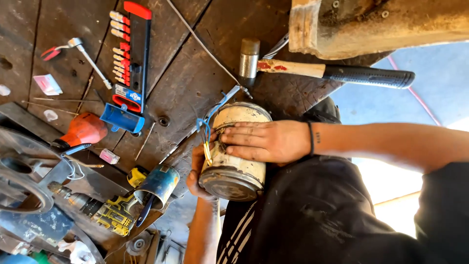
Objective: Disassembling a cylindrical motor housing using a hammer and manual force on a workbench
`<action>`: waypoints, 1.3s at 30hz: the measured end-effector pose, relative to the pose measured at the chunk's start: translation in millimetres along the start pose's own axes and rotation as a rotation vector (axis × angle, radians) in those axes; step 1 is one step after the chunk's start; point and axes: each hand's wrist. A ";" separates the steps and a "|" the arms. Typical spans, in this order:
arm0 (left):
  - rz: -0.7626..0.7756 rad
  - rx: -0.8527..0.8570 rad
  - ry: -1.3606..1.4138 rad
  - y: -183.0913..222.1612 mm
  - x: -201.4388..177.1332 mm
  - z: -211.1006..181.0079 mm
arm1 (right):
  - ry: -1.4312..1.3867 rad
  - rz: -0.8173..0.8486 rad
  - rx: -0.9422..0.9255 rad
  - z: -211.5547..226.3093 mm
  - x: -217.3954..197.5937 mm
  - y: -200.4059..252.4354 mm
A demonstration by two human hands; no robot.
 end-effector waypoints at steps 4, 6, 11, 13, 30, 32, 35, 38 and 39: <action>0.046 0.035 -0.118 0.7 -3.4 -3.6 | 0.104 0.104 -0.094 -3.4 -43.3 -7.3; 0.084 0.077 -0.167 -2.4 -3.8 -4.6 | 0.172 0.111 -0.117 -12.8 -60.2 9.0; 0.094 0.083 -0.038 -5.9 7.7 -20.2 | 0.948 0.541 0.870 -11.9 -85.3 30.2; 0.074 0.086 -0.014 -3.3 8.0 -16.8 | 0.993 0.521 0.837 -23.0 -79.2 44.9; 0.029 0.155 -0.022 10.3 -13.5 12.7 | 0.611 0.021 0.606 99.1 -60.3 54.2; 0.046 0.159 -0.019 9.2 -19.2 16.0 | 0.610 0.135 0.519 110.2 -58.0 49.5; 0.040 0.138 -0.015 10.9 -17.4 12.0 | 0.688 0.257 0.565 110.3 -51.9 27.2; 0.037 0.150 -0.003 12.0 -18.1 15.5 | 0.706 0.196 0.543 111.6 -56.6 45.8; 0.026 0.148 -0.006 15.0 -16.6 13.8 | 0.695 0.202 0.541 111.5 -56.5 52.0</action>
Point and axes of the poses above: each hand's wrist, its own y-axis away from the middle knuckle, its own x-axis out of the palm, z = x × y, and after that the axes turned 4 degrees about -z, right-handed
